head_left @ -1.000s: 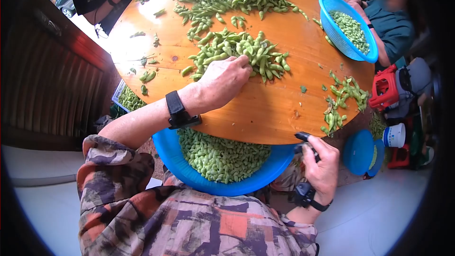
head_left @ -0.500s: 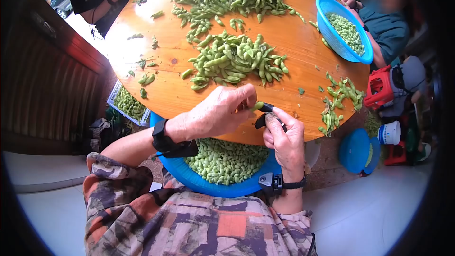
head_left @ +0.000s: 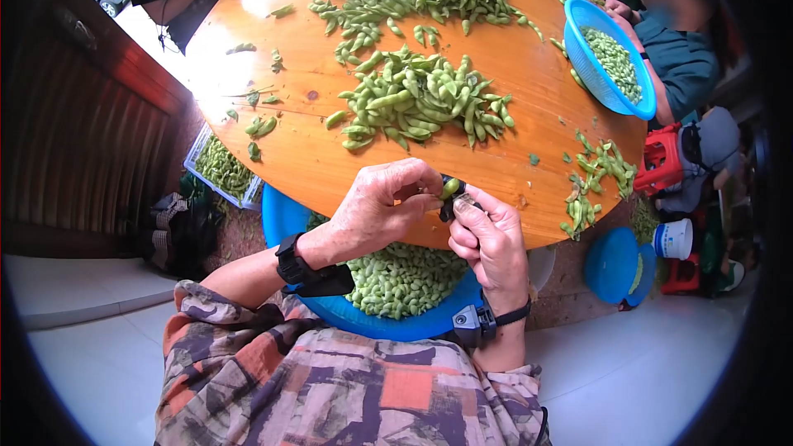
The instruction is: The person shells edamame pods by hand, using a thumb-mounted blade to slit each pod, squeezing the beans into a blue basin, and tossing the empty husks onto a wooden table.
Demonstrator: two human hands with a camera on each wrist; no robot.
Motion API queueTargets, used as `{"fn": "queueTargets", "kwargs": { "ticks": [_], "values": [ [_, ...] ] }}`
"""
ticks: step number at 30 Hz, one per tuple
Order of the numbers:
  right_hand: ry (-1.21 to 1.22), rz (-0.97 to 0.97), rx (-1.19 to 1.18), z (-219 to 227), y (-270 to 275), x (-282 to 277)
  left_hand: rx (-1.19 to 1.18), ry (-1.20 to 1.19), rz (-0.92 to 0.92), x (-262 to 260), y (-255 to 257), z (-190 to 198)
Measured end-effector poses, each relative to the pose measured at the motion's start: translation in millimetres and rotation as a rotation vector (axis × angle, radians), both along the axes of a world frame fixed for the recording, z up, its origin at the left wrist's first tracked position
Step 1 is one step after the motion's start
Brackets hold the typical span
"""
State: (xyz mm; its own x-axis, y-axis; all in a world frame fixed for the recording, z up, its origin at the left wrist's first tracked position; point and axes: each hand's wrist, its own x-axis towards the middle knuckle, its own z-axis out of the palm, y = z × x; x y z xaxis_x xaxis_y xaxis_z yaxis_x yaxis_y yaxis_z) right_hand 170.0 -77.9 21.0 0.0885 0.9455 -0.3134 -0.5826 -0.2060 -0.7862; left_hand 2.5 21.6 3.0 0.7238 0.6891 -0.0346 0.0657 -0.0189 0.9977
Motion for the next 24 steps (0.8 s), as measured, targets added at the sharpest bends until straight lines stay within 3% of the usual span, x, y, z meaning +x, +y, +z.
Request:
{"fn": "queueTargets", "kwargs": {
  "ticks": [2,6,8,10,12,14,17,18,19,21,22,24],
  "values": [
    [0.001,0.008,-0.004,-2.1,1.6,-0.8,0.222,-0.087,0.084,1.1,-3.8,-12.3],
    [-0.052,0.044,0.026,-8.0,2.0,-1.4,0.410,-0.123,0.133,-1.1,-8.3,-5.7],
    [0.030,0.070,0.005,-3.6,0.8,2.5,-0.571,-0.354,0.024,-6.4,-12.2,2.2],
    [0.113,0.092,-0.015,-4.9,-2.4,7.1,-0.840,-0.640,-0.105,-1.6,-14.4,-12.0],
    [0.246,0.136,0.027,-10.8,-5.7,10.9,-0.884,-0.658,-0.172,-4.0,-17.9,-13.0],
    [0.228,0.131,0.037,-6.3,-8.8,9.3,-0.853,-0.646,-0.207,-4.8,-17.5,-12.0],
    [-0.228,0.073,0.047,-5.4,-12.0,-1.6,-0.562,-0.296,-0.151,-2.1,-19.3,2.2],
    [-0.419,0.020,0.070,-8.6,-12.6,-10.5,-0.562,-0.292,-0.148,-0.5,-19.7,1.8],
    [-0.420,0.091,0.019,10.5,-17.9,-9.5,-0.398,-0.200,-0.116,1.4,-20.0,0.7],
    [-0.577,0.007,0.050,9.0,-18.9,-13.7,-0.016,0.032,-0.067,2.5,-18.7,8.5],
    [-0.638,-0.008,0.054,7.9,-18.7,-13.4,-0.013,0.035,-0.068,2.2,-20.5,9.1],
    [-0.676,-0.027,0.074,2.8,-18.9,-14.8,0.628,0.123,-0.007,1.5,-24.3,9.9]
  ]
}}
